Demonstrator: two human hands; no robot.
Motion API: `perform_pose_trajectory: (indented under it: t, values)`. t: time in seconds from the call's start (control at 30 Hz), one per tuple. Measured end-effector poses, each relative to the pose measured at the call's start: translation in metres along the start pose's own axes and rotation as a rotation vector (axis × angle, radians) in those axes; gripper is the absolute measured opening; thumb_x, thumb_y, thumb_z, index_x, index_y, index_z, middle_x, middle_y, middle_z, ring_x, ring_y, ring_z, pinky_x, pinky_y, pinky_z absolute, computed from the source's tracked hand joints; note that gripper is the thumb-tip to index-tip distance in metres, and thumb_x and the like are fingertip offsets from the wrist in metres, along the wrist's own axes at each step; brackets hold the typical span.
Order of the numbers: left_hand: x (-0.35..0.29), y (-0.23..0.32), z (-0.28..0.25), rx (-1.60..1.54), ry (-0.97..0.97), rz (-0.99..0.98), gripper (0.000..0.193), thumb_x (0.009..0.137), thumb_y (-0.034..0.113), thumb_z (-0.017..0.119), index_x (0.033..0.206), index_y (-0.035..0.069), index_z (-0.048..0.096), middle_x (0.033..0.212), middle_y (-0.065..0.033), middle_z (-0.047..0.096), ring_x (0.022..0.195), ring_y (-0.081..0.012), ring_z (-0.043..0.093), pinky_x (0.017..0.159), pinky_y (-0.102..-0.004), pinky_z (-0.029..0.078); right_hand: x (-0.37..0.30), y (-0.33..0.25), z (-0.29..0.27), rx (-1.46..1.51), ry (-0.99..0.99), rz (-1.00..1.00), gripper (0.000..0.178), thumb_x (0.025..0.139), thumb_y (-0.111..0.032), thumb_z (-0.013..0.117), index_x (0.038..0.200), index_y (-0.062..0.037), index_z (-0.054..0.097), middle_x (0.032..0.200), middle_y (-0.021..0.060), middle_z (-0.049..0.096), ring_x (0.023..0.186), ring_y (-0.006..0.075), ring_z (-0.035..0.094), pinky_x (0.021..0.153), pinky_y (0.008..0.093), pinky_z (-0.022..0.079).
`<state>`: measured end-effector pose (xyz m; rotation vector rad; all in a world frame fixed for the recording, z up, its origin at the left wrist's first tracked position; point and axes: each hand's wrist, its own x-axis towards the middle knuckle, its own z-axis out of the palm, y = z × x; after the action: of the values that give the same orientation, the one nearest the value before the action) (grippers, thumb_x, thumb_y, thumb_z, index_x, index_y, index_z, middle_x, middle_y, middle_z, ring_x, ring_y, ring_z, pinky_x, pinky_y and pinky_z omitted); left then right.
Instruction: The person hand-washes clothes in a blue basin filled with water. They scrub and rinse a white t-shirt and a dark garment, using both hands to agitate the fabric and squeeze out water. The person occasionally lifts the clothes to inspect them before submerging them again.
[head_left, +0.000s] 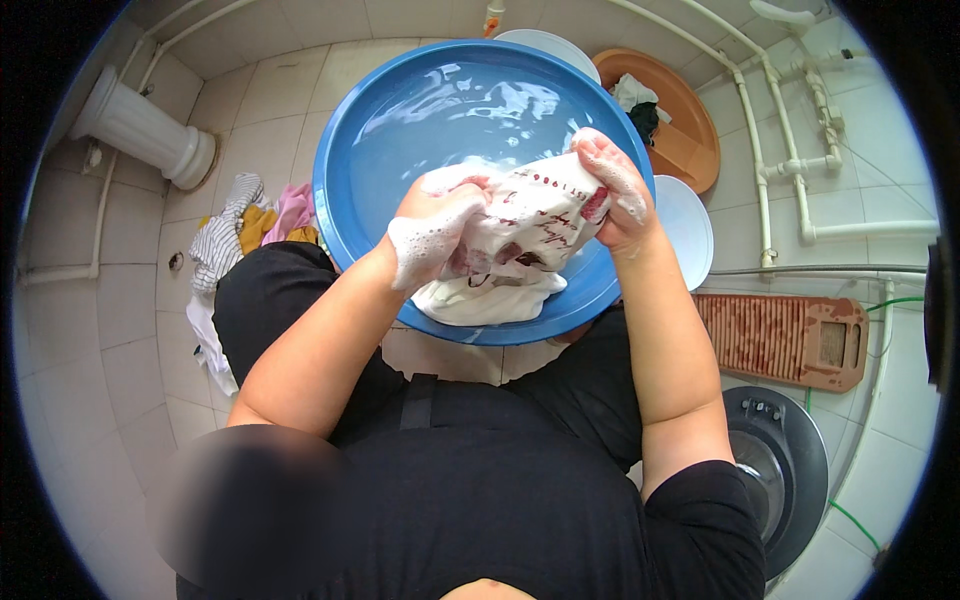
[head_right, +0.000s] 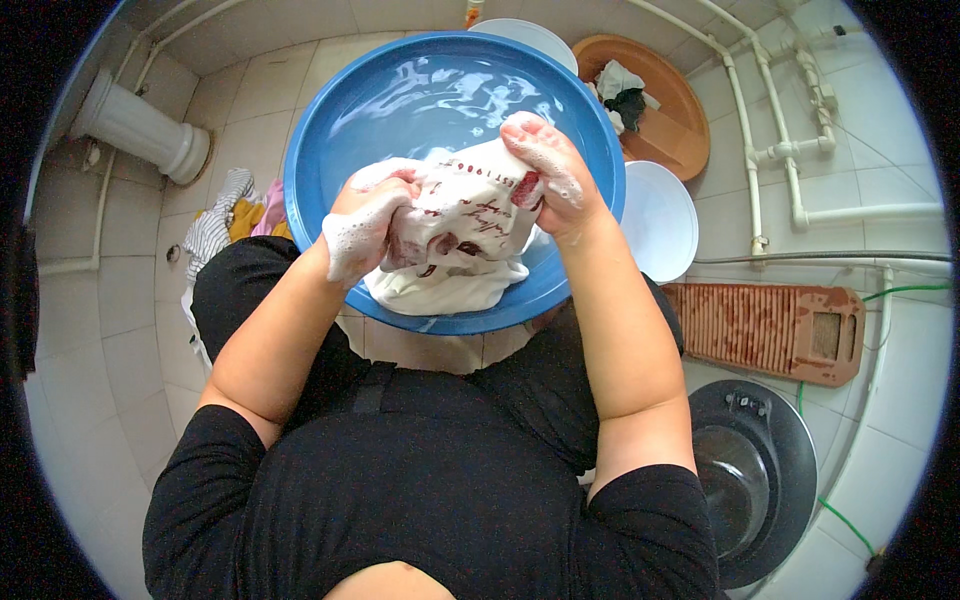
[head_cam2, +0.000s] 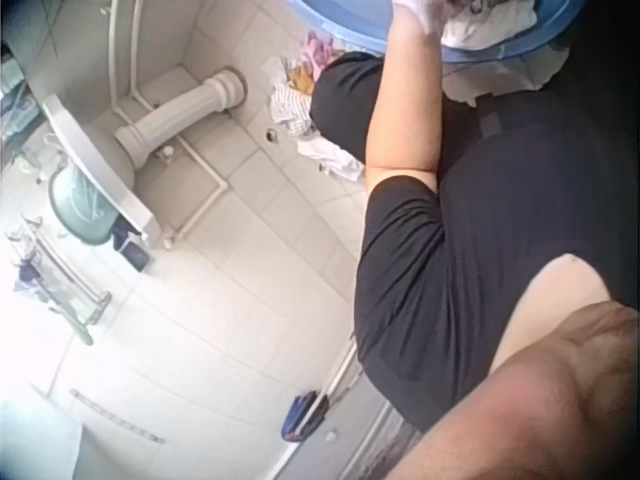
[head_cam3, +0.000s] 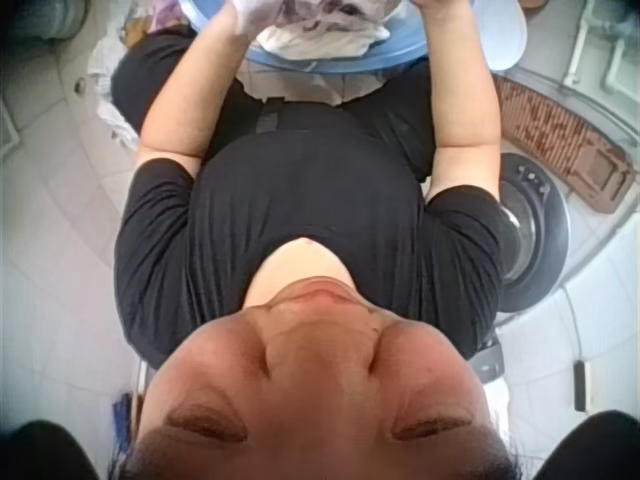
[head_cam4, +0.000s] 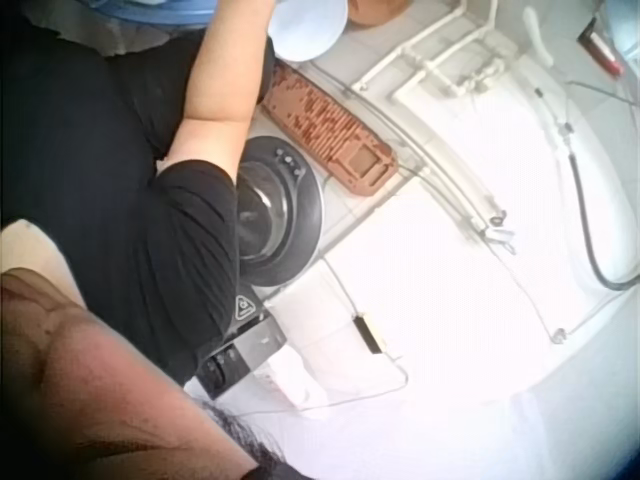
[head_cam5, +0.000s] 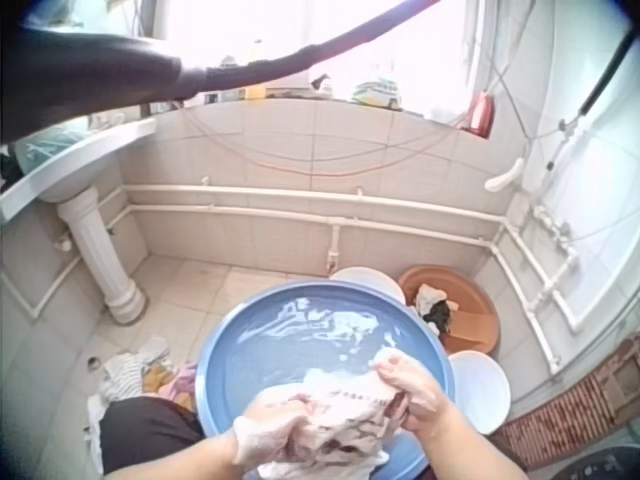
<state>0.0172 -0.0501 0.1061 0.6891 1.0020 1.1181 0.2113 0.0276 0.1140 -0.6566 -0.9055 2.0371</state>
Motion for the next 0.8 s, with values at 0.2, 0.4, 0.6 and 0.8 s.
perform_pose_trajectory:
  t: [0.2, 0.4, 0.6, 0.8]
  values:
    - [-0.006, 0.009, 0.002, -0.045, 0.014, 0.071, 0.03, 0.07, 0.0, 0.045, 0.097, -0.006, 0.056, 0.092, -0.0116, 0.059, 0.084, -0.017, 0.055, 0.078, -0.0252, 0.042, 0.0, 0.001, -0.008, 0.031, -0.074, 0.009, 0.011, 0.086, -0.016, 0.054, 0.085, -0.0058, 0.05, 0.077, 0.0061, 0.056, 0.071, 0.0152, 0.058, 0.065, 0.0264, 0.048]
    - [-0.008, 0.01, 0.004, -0.036, -0.015, 0.172, 0.027, 0.076, 0.005, 0.053, 0.102, -0.005, 0.054, 0.097, -0.0117, 0.058, 0.089, -0.0166, 0.054, 0.082, -0.0266, 0.042, 0.0, 0.002, -0.009, 0.045, -0.028, -0.012, 0.009, 0.085, -0.014, 0.055, 0.086, -0.0052, 0.053, 0.078, 0.0049, 0.057, 0.072, 0.0139, 0.058, 0.066, 0.0262, 0.048]
    - [-0.005, 0.013, 0.006, 0.218, -0.051, 0.198, 0.045, 0.072, 0.007, 0.066, 0.112, -0.003, 0.047, 0.103, -0.0114, 0.057, 0.093, -0.0165, 0.055, 0.083, -0.0275, 0.043, -0.001, 0.002, -0.007, 0.079, -0.012, -0.008, 0.007, 0.084, -0.012, 0.055, 0.087, -0.0048, 0.055, 0.081, 0.0054, 0.058, 0.074, 0.0144, 0.058, 0.067, 0.0271, 0.049]
    - [-0.005, 0.015, 0.004, 0.092, -0.078, 0.092, 0.047, 0.069, 0.003, 0.064, 0.113, -0.002, 0.047, 0.102, -0.0113, 0.057, 0.091, -0.0164, 0.055, 0.081, -0.0274, 0.043, 0.0, 0.002, -0.007, 0.066, 0.043, -0.016, 0.007, 0.084, -0.01, 0.054, 0.088, -0.004, 0.054, 0.083, 0.0064, 0.059, 0.075, 0.0154, 0.059, 0.069, 0.0278, 0.049]
